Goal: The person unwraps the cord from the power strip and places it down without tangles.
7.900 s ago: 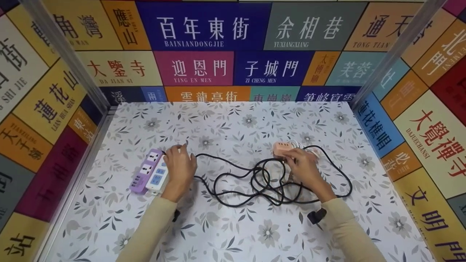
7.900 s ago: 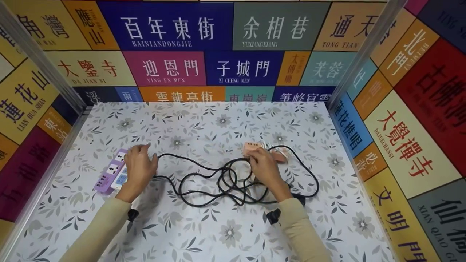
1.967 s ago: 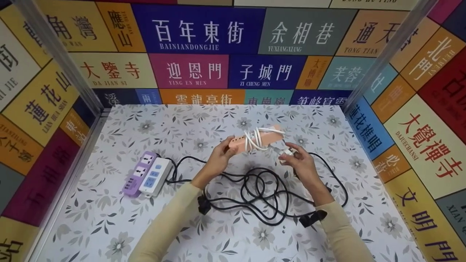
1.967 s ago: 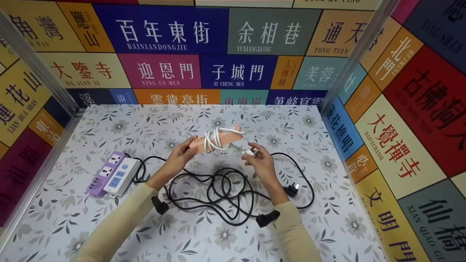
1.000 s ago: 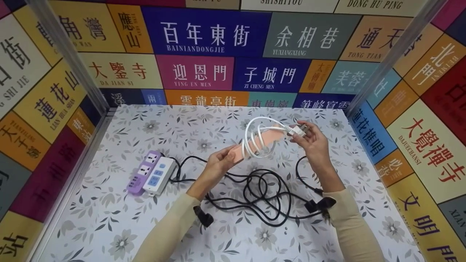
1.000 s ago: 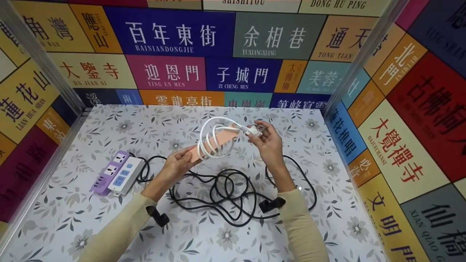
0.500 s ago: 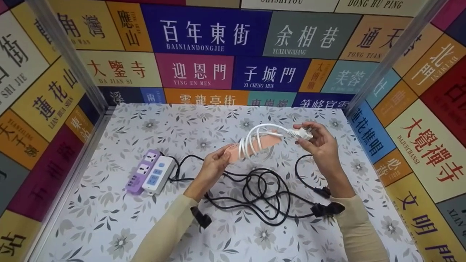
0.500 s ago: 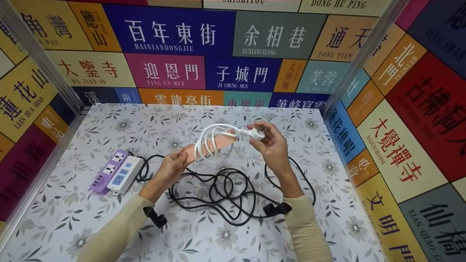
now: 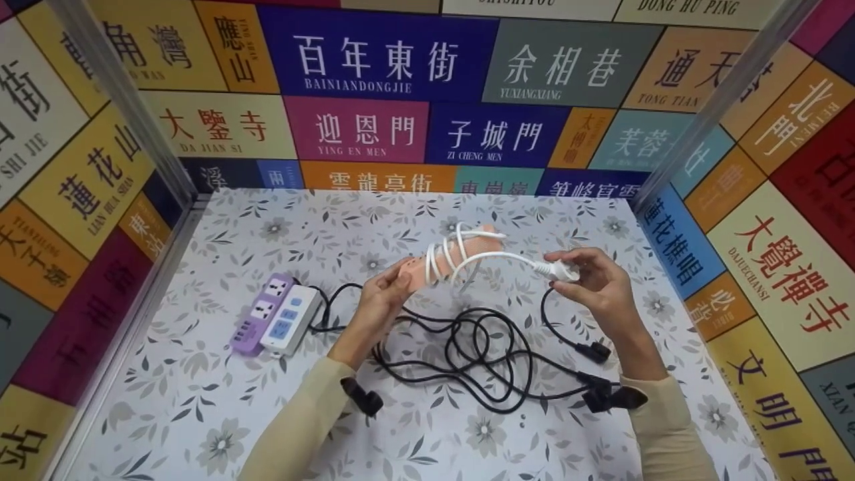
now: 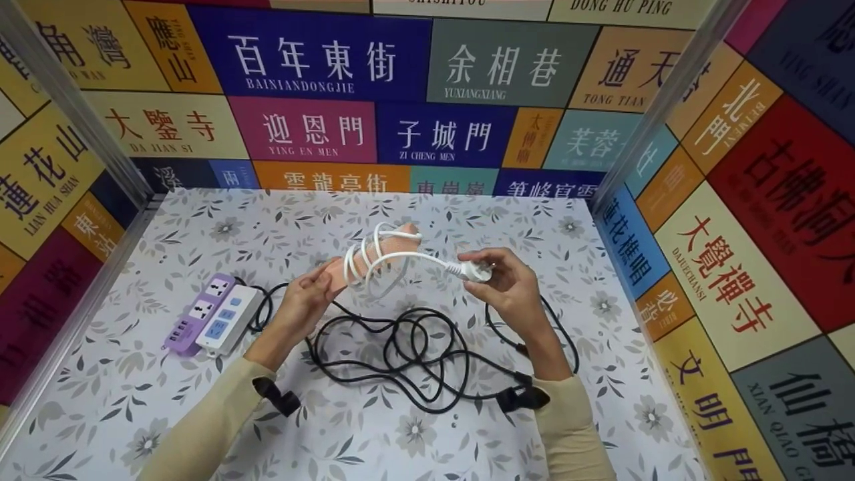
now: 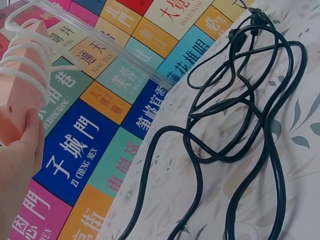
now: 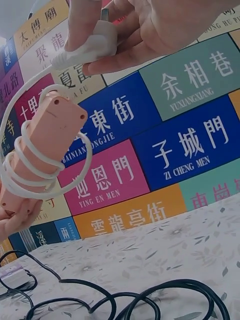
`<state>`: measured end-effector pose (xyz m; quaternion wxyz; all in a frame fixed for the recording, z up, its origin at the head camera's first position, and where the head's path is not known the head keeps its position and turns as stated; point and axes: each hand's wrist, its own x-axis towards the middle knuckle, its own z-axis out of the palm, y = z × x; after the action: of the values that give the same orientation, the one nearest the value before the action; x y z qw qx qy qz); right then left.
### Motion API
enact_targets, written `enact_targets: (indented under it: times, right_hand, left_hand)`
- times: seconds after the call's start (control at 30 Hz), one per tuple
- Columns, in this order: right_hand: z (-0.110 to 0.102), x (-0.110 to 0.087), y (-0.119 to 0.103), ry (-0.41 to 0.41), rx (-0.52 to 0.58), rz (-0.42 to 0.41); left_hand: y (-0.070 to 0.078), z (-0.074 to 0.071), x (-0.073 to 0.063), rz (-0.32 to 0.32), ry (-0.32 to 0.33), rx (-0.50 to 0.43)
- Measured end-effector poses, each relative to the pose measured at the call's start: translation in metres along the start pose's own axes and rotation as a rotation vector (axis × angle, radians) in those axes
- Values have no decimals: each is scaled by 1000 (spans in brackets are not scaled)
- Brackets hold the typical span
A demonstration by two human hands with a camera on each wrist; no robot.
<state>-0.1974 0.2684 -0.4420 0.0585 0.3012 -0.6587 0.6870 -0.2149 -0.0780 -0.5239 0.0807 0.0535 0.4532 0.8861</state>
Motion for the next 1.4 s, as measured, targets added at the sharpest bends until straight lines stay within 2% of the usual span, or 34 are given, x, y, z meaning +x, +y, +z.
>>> enact_targets:
  times: [0.23, 0.4, 0.57, 0.67, 0.9, 1.0, 1.17, 1.3, 1.4]
  right_hand:
    - [-7, -17, 19, -18, -15, 75]
    - [-9, -30, 32, 37, -90, 140]
    - [-10, -46, 49, 77, -128, 181]
    - [-8, -56, 61, 90, -232, 215]
    - [-2, -77, 90, 126, -452, 373]
    - [-2, -83, 101, 123, -595, 412]
    - [-3, -90, 119, 121, -809, 404]
    - [-5, -97, 132, 75, -905, 383]
    - [-6, -104, 139, 19, -947, 403]
  left_hand:
    - [9, -4, 0, 27, 31, -26]
    - [17, -7, 0, 49, 20, -77]
    - [25, -10, -1, 74, 13, -61]
    - [29, -11, -3, 82, 18, -46]
    - [33, -15, -5, 87, 38, -9]
    - [34, -17, -5, 89, 45, 13]
    - [36, -20, -7, 80, 49, 0]
    - [37, -21, -9, 78, 36, -1]
    - [37, -21, -10, 77, 33, -15]
